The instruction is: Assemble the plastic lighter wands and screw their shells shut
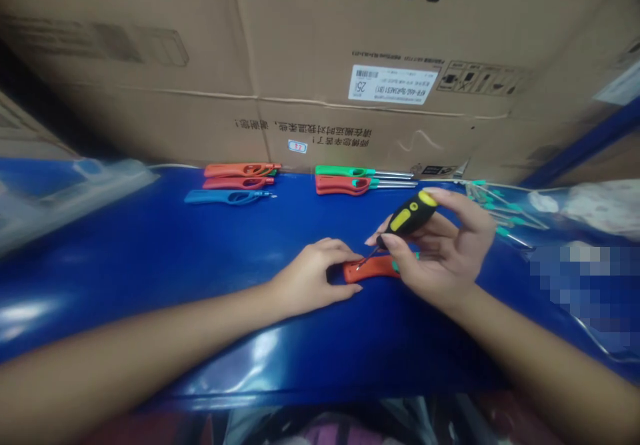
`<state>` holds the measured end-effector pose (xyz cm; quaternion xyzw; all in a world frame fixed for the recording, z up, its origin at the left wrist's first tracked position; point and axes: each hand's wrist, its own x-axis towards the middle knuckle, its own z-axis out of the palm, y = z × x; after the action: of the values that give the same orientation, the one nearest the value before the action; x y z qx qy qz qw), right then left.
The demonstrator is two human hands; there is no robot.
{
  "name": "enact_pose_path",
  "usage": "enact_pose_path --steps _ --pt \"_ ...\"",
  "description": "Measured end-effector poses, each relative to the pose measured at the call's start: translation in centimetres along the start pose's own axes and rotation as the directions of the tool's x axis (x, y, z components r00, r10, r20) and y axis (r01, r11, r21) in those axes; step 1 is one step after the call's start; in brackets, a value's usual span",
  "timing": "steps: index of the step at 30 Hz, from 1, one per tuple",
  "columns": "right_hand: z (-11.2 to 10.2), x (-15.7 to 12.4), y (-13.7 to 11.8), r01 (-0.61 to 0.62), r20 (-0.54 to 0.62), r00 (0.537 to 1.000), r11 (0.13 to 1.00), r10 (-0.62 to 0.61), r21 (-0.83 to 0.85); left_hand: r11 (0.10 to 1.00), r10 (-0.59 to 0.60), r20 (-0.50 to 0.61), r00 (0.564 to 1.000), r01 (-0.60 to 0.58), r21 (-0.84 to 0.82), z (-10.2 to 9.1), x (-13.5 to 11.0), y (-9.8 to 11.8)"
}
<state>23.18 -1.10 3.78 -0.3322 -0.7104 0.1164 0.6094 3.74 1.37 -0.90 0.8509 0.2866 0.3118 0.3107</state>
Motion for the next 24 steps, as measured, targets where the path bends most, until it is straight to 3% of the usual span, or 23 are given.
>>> enact_pose_path --steps 16,24 --pt "0.4 -0.9 0.9 -0.036 0.049 0.998 0.999 0.034 0.040 1.000 0.018 0.009 1.000 -0.018 0.007 0.1 0.1 -0.2" --pt "0.4 -1.3 1.3 0.039 0.093 0.995 0.999 -0.041 0.028 1.000 0.027 -0.003 1.000 -0.027 0.005 0.1 0.0 0.0"
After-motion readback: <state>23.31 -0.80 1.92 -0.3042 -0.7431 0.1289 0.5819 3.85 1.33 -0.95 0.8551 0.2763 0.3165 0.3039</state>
